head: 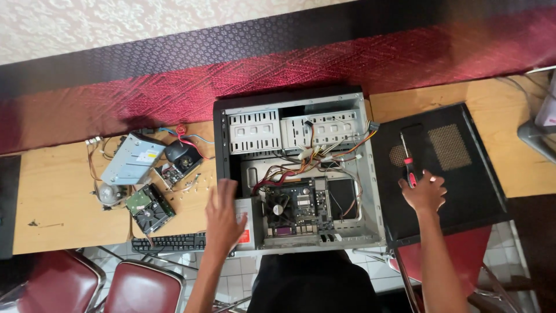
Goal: Installing a power supply unit into a desktop computer case and securing it with screws using a screwdriver.
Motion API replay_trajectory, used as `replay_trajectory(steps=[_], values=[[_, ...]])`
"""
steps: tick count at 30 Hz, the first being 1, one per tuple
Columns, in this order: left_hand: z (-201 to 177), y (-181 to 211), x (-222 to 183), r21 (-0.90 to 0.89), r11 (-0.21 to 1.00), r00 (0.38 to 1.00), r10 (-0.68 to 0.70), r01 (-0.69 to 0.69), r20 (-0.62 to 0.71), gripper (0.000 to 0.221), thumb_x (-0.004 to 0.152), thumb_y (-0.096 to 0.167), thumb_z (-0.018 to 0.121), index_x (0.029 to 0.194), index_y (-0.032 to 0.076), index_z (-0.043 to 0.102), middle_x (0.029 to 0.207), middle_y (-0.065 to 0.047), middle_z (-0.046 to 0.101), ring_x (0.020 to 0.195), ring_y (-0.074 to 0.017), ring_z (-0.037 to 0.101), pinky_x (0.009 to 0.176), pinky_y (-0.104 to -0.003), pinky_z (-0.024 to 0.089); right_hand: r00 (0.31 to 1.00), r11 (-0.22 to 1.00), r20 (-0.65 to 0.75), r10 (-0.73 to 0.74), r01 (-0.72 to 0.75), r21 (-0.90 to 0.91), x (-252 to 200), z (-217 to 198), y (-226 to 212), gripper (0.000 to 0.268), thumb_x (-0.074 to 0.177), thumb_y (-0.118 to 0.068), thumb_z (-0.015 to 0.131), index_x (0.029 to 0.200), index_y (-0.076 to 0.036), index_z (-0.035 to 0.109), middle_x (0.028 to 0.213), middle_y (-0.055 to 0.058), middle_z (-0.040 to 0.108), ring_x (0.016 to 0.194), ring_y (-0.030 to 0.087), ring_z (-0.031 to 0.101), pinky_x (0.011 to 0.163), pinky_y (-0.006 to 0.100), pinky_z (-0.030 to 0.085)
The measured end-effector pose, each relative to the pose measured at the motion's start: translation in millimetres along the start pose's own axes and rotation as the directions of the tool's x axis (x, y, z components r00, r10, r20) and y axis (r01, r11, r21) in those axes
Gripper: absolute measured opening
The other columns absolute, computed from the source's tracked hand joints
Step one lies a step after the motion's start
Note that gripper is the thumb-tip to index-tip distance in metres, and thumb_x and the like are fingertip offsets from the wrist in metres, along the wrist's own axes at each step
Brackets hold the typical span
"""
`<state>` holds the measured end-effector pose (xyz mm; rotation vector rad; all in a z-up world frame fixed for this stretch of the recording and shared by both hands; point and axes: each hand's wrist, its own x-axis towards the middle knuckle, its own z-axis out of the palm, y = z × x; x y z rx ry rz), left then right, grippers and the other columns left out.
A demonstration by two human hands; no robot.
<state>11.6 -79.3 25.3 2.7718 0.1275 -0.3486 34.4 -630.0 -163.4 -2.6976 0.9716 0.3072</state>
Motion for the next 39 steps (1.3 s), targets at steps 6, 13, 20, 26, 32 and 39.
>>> replay_trajectory(steps=[6, 13, 20, 26, 32, 39], values=[[-9.2, 4.7, -4.6, 0.315, 0.901, 0.931, 0.203, -0.299, 0.302, 0.092, 0.083, 0.056, 0.067, 0.159, 0.017, 0.032, 0.157, -0.005, 0.042, 0.157, -0.039, 0.012, 0.123, -0.063, 0.019, 0.998, 1.0, 0.061, -0.03, 0.03, -0.009, 6.3, 50.4, 31.7, 0.067, 0.096, -0.049, 0.065, 0.146, -0.008, 0.047, 0.124, 0.024, 0.054, 0.11, 0.053, 0.063, 0.084, 0.065, 0.054], [-22.7, 15.9, -17.7, 0.493, 0.73, 0.845, 0.217, -0.474, 0.49, 0.149, 0.05, 0.091, 0.077, 0.166, 0.026, 0.008, 0.165, -0.013, 0.026, 0.157, -0.0446, 0.003, 0.122, -0.065, 0.008, 0.984, 0.981, -0.075, -0.162, 0.169, 0.097, 25.2, 62.8, 21.5, 0.05, 0.1, -0.023, 0.072, 0.136, 0.007, 0.053, 0.118, 0.03, 0.055, 0.106, 0.056, 0.063, 0.09, 0.058, 0.056], [12.9, -23.7, -22.1, 0.649, 0.46, 0.78, 0.501, -0.607, 0.375, 0.162, 0.029, 0.076, 0.091, 0.163, 0.027, 0.015, 0.157, -0.026, 0.035, 0.152, -0.0461, 0.022, 0.122, -0.064, 0.015, 0.981, 0.683, 0.18, -0.072, -0.083, 0.726, 33.5, 82.5, 35.0, 0.016, 0.085, -0.005, 0.067, 0.093, 0.009, 0.066, 0.083, 0.031, 0.066, 0.072, 0.046, 0.07, 0.067, 0.055, 0.06], [39.7, -59.3, -7.2, 0.477, 0.474, 0.66, 0.646, -0.74, 0.383, 0.151, 0.036, 0.089, 0.092, 0.152, 0.021, 0.023, 0.155, -0.046, 0.019, 0.146, -0.0589, 0.022, 0.12, -0.073, 0.004, 0.901, 0.12, 0.434, 0.014, -0.433, 0.893, -50.7, 43.5, 53.2, 0.009, 0.101, -0.013, 0.062, 0.095, -0.007, 0.06, 0.094, 0.012, 0.064, 0.085, 0.02, 0.065, 0.088, 0.045, 0.057], [33.7, -62.0, -9.5, 0.405, 0.524, 0.656, 0.667, -0.75, 0.353, 0.144, 0.051, 0.089, 0.083, 0.16, 0.023, 0.016, 0.156, -0.044, 0.017, 0.148, -0.0555, 0.018, 0.121, -0.068, 0.003, 0.938, 0.069, 0.272, 0.214, -0.292, 0.954, -174.6, -5.6, 39.4, 0.009, 0.091, -0.017, 0.055, 0.099, -0.02, 0.057, 0.101, 0.009, 0.066, 0.084, 0.023, 0.062, 0.081, 0.041, 0.051], [-48.0, -62.1, -5.5, -0.244, 0.57, 0.592, 0.806, -0.784, -0.02, 0.082, 0.071, 0.058, 0.067, 0.131, 0.014, 0.034, 0.138, -0.024, 0.036, 0.129, -0.0393, 0.034, 0.108, -0.052, 0.027, 0.983, -0.171, 0.143, 0.118, -0.122, 0.978, -343.4, -50.1, -64.5, 0.009, 0.102, -0.023, 0.051, 0.107, -0.017, 0.055, 0.088, -0.003, 0.052, 0.077, 0.007, 0.051, 0.06, 0.02, 0.037]])
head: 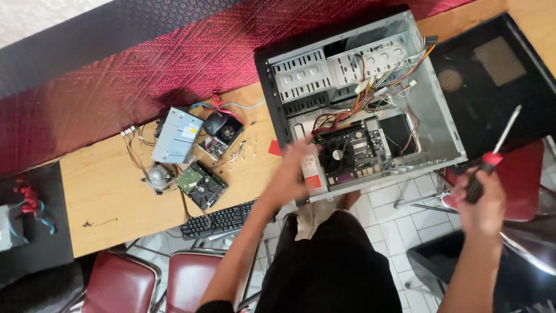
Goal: Installing a power supply unit into a desktop computer case and securing it with screws using a screwdriver.
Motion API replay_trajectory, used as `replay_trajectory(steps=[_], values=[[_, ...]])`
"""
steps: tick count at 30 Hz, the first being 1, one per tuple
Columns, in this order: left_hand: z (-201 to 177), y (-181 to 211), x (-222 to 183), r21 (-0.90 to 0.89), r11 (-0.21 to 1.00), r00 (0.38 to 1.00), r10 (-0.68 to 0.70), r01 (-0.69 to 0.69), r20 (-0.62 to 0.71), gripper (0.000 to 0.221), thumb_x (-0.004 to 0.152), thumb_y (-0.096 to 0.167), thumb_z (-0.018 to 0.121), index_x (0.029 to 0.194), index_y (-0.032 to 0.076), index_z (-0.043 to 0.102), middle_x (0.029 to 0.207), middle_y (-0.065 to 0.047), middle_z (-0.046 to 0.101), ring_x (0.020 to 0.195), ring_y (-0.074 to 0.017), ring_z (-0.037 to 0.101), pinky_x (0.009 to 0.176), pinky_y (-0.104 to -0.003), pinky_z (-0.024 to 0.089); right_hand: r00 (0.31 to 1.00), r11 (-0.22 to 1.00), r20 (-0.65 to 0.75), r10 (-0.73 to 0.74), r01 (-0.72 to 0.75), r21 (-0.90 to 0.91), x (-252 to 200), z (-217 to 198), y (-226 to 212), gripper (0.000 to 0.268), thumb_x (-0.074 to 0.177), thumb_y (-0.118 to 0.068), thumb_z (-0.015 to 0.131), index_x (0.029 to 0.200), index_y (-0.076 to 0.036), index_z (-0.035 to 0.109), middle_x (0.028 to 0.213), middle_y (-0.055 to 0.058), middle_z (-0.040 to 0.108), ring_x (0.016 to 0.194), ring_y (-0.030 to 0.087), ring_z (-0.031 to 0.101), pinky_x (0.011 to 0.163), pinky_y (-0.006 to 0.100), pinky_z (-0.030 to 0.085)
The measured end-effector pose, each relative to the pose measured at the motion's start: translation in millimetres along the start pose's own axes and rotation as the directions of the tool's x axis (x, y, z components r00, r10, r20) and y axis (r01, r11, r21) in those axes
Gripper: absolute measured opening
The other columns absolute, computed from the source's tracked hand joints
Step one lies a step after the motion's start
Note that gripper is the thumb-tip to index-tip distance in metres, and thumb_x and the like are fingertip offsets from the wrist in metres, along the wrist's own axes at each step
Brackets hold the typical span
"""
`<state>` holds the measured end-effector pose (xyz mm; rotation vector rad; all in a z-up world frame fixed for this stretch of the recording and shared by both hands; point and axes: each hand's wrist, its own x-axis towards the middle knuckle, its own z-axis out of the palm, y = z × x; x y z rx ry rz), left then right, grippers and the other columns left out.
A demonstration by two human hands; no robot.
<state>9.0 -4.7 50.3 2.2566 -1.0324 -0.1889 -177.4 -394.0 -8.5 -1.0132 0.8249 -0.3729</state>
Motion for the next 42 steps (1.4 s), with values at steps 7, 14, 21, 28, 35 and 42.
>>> replay_trajectory(steps=[7, 14, 21, 28, 35, 42], values=[[100.5, -256.5, -76.3, -0.021, 0.802, 0.759, -0.574, 0.598, -0.306, 0.02, 0.09, 0.003, 0.061, 0.109, 0.0, 0.066, 0.113, -0.024, 0.058, 0.097, -0.0458, 0.06, 0.085, -0.054, 0.048, 1.0, 0.988, -0.003, 0.01, -0.011, -0.155, -101.5, 21.1, 55.6, 0.02, 0.105, -0.01, 0.043, 0.121, -0.003, 0.051, 0.085, 0.008, 0.047, 0.077, 0.016, 0.047, 0.059, 0.026, 0.036], [177.4, -329.3, -88.6, 0.171, 0.869, 0.872, -0.414, 0.464, -0.26, 0.023, 0.084, -0.015, 0.039, 0.095, -0.004, 0.056, 0.098, -0.028, 0.055, 0.085, -0.0481, 0.056, 0.078, -0.058, 0.047, 1.0, 0.937, 0.015, 0.01, -0.004, -0.35, -164.9, 40.5, 66.0, 0.017, 0.099, -0.008, 0.056, 0.11, 0.002, 0.065, 0.072, 0.009, 0.055, 0.062, 0.016, 0.046, 0.054, 0.027, 0.036], [169.4, -316.5, -89.0, 0.182, 0.828, 0.827, -0.458, 0.53, -0.326, 0.016, 0.075, -0.003, 0.05, 0.085, -0.004, 0.063, 0.081, -0.026, 0.063, 0.08, -0.0474, 0.06, 0.075, -0.054, 0.046, 0.991, 0.777, 0.023, 0.133, -0.09, -0.624, -193.4, 18.8, 70.3, 0.018, 0.096, -0.021, 0.065, 0.099, -0.006, 0.073, 0.064, 0.004, 0.056, 0.055, 0.013, 0.048, 0.059, 0.026, 0.043], [67.2, -78.6, -79.7, -0.587, 0.477, 0.389, -0.878, 0.654, -0.279, 0.021, 0.09, 0.027, 0.068, 0.107, 0.016, 0.07, 0.093, -0.004, 0.075, 0.089, -0.0161, 0.07, 0.082, -0.033, 0.053, 0.934, 0.655, 0.161, 0.319, -0.095, -0.749, -206.4, 28.9, 37.5, 0.021, 0.097, -0.031, 0.062, 0.105, -0.014, 0.072, 0.067, 0.0, 0.055, 0.06, 0.012, 0.049, 0.064, 0.026, 0.042], [95.2, 42.5, -76.7, -0.997, -0.029, 0.666, -0.742, 0.074, 0.071, 0.029, 0.086, -0.01, 0.068, 0.112, 0.005, 0.066, 0.092, -0.011, 0.072, 0.089, -0.0234, 0.07, 0.093, -0.033, 0.056, 0.894, 0.596, 0.355, 0.275, 0.132, -0.792, -193.0, 25.3, 24.9, 0.024, 0.096, -0.036, 0.061, 0.105, -0.014, 0.065, 0.064, -0.001, 0.049, 0.057, 0.012, 0.046, 0.06, 0.029, 0.039], [120.2, 85.7, -45.0, -0.974, -0.186, 0.718, -0.66, 0.128, 0.22, 0.038, 0.097, -0.002, 0.062, 0.133, -0.004, 0.051, 0.113, -0.015, 0.054, 0.117, -0.0327, 0.063, 0.11, -0.044, 0.048, 0.895, 0.513, 0.439, 0.079, 0.341, -0.788, -183.7, 8.8, 24.6, 0.026, 0.093, -0.033, 0.069, 0.11, -0.013, 0.069, 0.068, 0.011, 0.062, 0.063, 0.023, 0.063, 0.058, 0.036, 0.052]])
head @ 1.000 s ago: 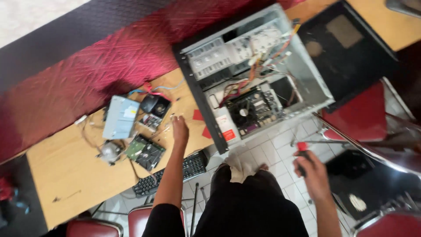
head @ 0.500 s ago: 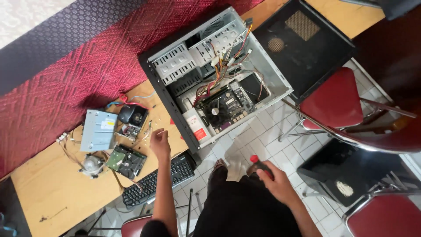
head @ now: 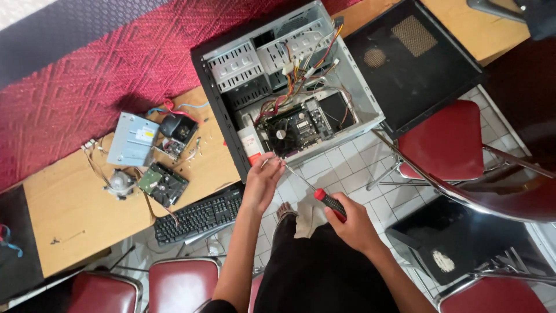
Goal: Installing a power supply unit into a desktop computer case and securing it with screws using a screwdriver.
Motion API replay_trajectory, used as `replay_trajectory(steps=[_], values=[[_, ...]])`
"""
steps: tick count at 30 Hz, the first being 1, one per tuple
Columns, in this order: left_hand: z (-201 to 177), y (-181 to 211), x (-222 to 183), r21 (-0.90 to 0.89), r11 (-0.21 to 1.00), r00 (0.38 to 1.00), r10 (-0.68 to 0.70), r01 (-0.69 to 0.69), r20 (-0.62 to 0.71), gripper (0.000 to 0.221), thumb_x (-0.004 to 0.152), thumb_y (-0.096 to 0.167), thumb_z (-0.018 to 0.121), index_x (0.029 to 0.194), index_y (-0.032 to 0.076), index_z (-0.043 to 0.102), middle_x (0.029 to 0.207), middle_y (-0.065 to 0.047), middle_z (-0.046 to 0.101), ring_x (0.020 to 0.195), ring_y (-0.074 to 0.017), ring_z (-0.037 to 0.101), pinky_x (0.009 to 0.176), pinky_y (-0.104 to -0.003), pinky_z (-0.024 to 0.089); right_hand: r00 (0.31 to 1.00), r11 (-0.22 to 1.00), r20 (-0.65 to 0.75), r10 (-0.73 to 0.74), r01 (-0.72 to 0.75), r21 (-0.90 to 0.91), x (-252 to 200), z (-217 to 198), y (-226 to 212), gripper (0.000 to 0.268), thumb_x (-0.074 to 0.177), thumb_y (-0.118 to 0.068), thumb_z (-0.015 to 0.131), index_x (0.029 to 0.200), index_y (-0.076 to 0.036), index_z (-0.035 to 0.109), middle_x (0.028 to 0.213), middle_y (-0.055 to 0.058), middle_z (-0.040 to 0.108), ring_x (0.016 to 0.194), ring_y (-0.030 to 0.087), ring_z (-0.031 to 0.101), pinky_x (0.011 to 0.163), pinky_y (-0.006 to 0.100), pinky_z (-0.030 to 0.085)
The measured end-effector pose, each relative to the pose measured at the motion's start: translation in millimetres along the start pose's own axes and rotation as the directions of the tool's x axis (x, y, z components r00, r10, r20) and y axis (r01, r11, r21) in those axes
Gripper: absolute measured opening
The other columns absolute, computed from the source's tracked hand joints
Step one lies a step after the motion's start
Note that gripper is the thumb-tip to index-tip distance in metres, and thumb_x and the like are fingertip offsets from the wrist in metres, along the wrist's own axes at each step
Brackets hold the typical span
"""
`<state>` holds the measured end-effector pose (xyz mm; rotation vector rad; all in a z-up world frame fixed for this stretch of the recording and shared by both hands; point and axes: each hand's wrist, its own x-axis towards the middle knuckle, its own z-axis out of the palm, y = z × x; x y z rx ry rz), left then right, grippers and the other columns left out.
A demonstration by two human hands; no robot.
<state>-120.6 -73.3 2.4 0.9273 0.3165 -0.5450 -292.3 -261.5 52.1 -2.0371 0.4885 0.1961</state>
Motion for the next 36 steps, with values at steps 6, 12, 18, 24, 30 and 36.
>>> replay_trajectory(steps=[6, 12, 18, 24, 30, 36], values=[[1.7, -2.6, -9.7, 0.063, 0.997, 0.998, -0.035, 0.032, 0.048, 0.028, 0.095, 0.001, 0.067, 0.121, 0.004, 0.058, 0.107, -0.011, 0.064, 0.106, -0.0252, 0.071, 0.099, -0.038, 0.057, 0.999, 0.998, -0.018, -0.036, 0.035, -0.049, -5.0, -1.5, 3.0, 0.03, 0.091, -0.031, 0.07, 0.112, -0.011, 0.068, 0.075, 0.018, 0.066, 0.069, 0.031, 0.07, 0.059, 0.038, 0.057], [-9.2, -6.8, -11.5, 0.078, 0.996, 0.997, -0.037, 0.032, 0.074, 0.027, 0.095, 0.002, 0.068, 0.12, 0.004, 0.058, 0.104, -0.01, 0.065, 0.104, -0.0245, 0.072, 0.099, -0.037, 0.058, 0.999, 0.998, -0.021, -0.035, 0.034, -0.05, -8.4, 5.9, 11.0, 0.029, 0.091, -0.032, 0.07, 0.112, -0.012, 0.07, 0.075, 0.014, 0.068, 0.069, 0.027, 0.071, 0.058, 0.036, 0.058], [-17.1, 9.1, -28.8, 0.212, 0.977, 0.993, -0.041, 0.017, 0.108, 0.026, 0.094, 0.002, 0.069, 0.118, 0.002, 0.059, 0.102, -0.013, 0.065, 0.105, -0.0284, 0.072, 0.098, -0.04, 0.058, 0.997, 0.987, -0.019, -0.081, 0.078, -0.14, -19.2, 8.8, -1.5, 0.031, 0.092, -0.033, 0.069, 0.114, -0.011, 0.069, 0.08, 0.015, 0.071, 0.071, 0.029, 0.074, 0.056, 0.035, 0.06], [-36.3, 11.7, -38.6, 0.344, 0.939, 0.991, -0.073, 0.031, 0.108, 0.023, 0.094, 0.001, 0.069, 0.115, 0.001, 0.062, 0.104, -0.015, 0.065, 0.104, -0.0302, 0.071, 0.096, -0.04, 0.059, 1.0, 0.992, 0.004, -0.028, 0.029, -0.119, -34.5, 30.2, -11.6, 0.03, 0.093, -0.031, 0.067, 0.115, -0.01, 0.069, 0.08, 0.015, 0.071, 0.07, 0.028, 0.074, 0.055, 0.036, 0.06], [-35.0, 45.8, -42.3, 0.743, 0.624, 0.965, 0.072, -0.242, 0.254, 0.038, 0.088, 0.0, 0.074, 0.123, 0.006, 0.062, 0.122, -0.015, 0.062, 0.087, -0.0219, 0.07, 0.075, -0.034, 0.058, 0.993, 0.994, 0.06, 0.1, -0.102, 0.045, -46.7, 80.7, 13.5, 0.03, 0.093, -0.034, 0.065, 0.115, -0.015, 0.069, 0.074, 0.01, 0.067, 0.072, 0.027, 0.066, 0.067, 0.038, 0.052], [-16.6, 74.5, 5.8, 0.846, -0.31, 0.884, 0.034, -0.435, 0.467, 0.105, 0.066, 0.037, 0.089, 0.153, 0.017, 0.033, 0.157, -0.022, 0.024, 0.146, -0.0485, 0.021, 0.119, -0.064, 0.017, 0.983, 0.979, -0.01, 0.185, -0.184, 0.084, -50.3, 112.3, 25.6, 0.027, 0.094, -0.036, 0.064, 0.11, -0.014, 0.068, 0.076, 0.01, 0.066, 0.072, 0.025, 0.066, 0.07, 0.038, 0.052]])
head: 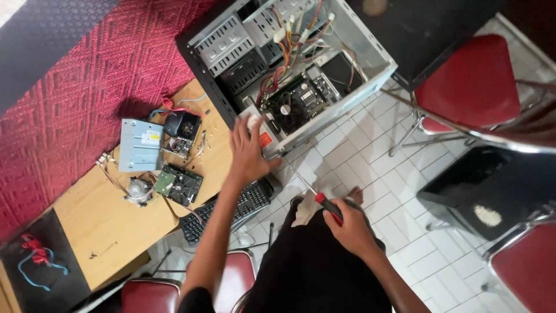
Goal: Installing a power supply unit into a desktop computer case and securing it with screws using a screwdriver.
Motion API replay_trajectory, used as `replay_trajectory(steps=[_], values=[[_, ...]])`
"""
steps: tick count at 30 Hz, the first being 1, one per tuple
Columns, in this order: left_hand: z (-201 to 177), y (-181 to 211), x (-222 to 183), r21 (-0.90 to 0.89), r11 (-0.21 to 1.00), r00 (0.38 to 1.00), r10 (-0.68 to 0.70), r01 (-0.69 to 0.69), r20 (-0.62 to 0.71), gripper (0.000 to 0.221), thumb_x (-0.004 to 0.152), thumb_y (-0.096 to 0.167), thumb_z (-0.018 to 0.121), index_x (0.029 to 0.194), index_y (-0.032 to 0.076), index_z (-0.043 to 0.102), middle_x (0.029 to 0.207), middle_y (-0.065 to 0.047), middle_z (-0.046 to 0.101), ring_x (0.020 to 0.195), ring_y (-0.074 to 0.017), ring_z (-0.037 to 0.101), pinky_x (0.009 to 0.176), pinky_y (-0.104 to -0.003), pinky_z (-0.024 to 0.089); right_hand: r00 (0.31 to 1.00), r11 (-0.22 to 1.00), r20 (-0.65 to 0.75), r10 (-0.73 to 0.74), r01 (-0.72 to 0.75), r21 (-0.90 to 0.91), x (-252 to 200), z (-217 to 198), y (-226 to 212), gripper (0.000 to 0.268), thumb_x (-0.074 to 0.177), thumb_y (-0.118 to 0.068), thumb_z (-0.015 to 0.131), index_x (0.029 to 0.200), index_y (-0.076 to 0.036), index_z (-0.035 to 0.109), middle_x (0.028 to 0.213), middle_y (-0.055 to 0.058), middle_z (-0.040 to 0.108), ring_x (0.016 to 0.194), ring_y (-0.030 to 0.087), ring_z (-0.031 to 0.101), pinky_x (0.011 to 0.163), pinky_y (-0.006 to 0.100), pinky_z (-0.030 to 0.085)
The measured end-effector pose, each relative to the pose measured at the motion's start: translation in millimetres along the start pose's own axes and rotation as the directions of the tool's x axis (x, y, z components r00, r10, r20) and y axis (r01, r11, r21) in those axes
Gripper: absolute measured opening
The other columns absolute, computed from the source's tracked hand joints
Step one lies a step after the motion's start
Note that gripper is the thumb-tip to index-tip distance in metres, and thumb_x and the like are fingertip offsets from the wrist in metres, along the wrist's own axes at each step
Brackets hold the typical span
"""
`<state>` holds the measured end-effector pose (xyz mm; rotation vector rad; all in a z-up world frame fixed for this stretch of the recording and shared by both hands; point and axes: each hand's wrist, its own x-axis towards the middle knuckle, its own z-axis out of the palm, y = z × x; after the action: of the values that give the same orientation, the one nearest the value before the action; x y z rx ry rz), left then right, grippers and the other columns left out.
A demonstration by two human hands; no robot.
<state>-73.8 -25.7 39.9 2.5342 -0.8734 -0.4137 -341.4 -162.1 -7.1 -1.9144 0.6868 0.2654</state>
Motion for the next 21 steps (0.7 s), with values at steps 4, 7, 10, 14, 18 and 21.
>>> replay_trajectory(steps=[4, 7, 10, 14, 18, 21], values=[[5.6, -14.1, 42.0, 0.291, 0.956, 0.974, -0.097, 0.034, 0.203, 0.142, 0.049, 0.063, 0.091, 0.164, 0.028, 0.015, 0.169, -0.023, 0.011, 0.155, -0.0506, 0.008, 0.121, -0.073, 0.001, 0.997, 0.997, -0.065, 0.03, -0.025, 0.076, 4.7, 18.7, 8.7, 0.029, 0.096, -0.034, 0.065, 0.113, -0.011, 0.067, 0.072, 0.018, 0.066, 0.071, 0.033, 0.068, 0.065, 0.044, 0.054], [9.8, -32.5, 62.8, 0.348, 0.937, 0.942, -0.149, 0.037, 0.3, 0.157, 0.037, 0.077, 0.088, 0.164, 0.031, 0.009, 0.17, -0.023, 0.009, 0.157, -0.0448, 0.009, 0.121, -0.071, -0.005, 0.996, 0.994, -0.084, 0.026, -0.016, 0.11, 6.3, 28.1, 7.4, 0.03, 0.097, -0.035, 0.064, 0.115, -0.01, 0.065, 0.071, 0.017, 0.063, 0.07, 0.03, 0.067, 0.063, 0.042, 0.053], [14.3, -34.9, 69.4, 0.4, 0.916, 0.956, -0.096, -0.024, 0.277, 0.153, 0.03, 0.078, 0.089, 0.159, 0.033, 0.018, 0.158, -0.024, 0.034, 0.147, -0.0464, 0.036, 0.125, -0.065, 0.004, 0.994, 0.986, -0.11, 0.026, -0.008, 0.168, 7.6, 32.7, 2.8, 0.027, 0.098, -0.032, 0.063, 0.114, -0.011, 0.066, 0.07, 0.012, 0.062, 0.068, 0.024, 0.066, 0.061, 0.038, 0.053], [12.5, -39.3, 73.7, 0.391, 0.919, 0.955, -0.069, -0.051, 0.287, 0.147, 0.027, 0.081, 0.09, 0.152, 0.041, 0.023, 0.154, -0.021, 0.036, 0.143, -0.048, 0.041, 0.126, -0.06, 0.013, 0.991, 0.982, -0.137, -0.001, 0.027, 0.189, 8.1, 36.9, 2.2, 0.03, 0.098, -0.034, 0.062, 0.117, -0.01, 0.064, 0.069, 0.012, 0.061, 0.067, 0.024, 0.066, 0.06, 0.038, 0.053], [11.5, -38.8, 72.5, 0.431, 0.901, 0.954, -0.085, -0.05, 0.289, 0.137, 0.025, 0.081, 0.089, 0.145, 0.041, 0.035, 0.153, -0.018, 0.036, 0.14, -0.0454, 0.045, 0.127, -0.055, 0.017, 0.977, 0.98, -0.205, -0.064, 0.1, 0.172, 11.5, 41.5, 4.3, 0.038, 0.097, -0.035, 0.063, 0.123, -0.008, 0.063, 0.079, 0.02, 0.067, 0.076, 0.032, 0.072, 0.064, 0.042, 0.056], [13.4, -43.3, 72.4, 0.449, 0.892, 0.95, -0.091, -0.056, 0.299, 0.125, 0.026, 0.083, 0.087, 0.137, 0.038, 0.05, 0.152, -0.016, 0.036, 0.138, -0.0438, 0.047, 0.126, -0.052, 0.02, 0.967, 0.979, -0.239, -0.09, 0.13, 0.159, 15.9, 49.8, 8.8, 0.039, 0.097, -0.037, 0.063, 0.123, -0.008, 0.064, 0.079, 0.02, 0.068, 0.077, 0.033, 0.072, 0.063, 0.042, 0.056]])
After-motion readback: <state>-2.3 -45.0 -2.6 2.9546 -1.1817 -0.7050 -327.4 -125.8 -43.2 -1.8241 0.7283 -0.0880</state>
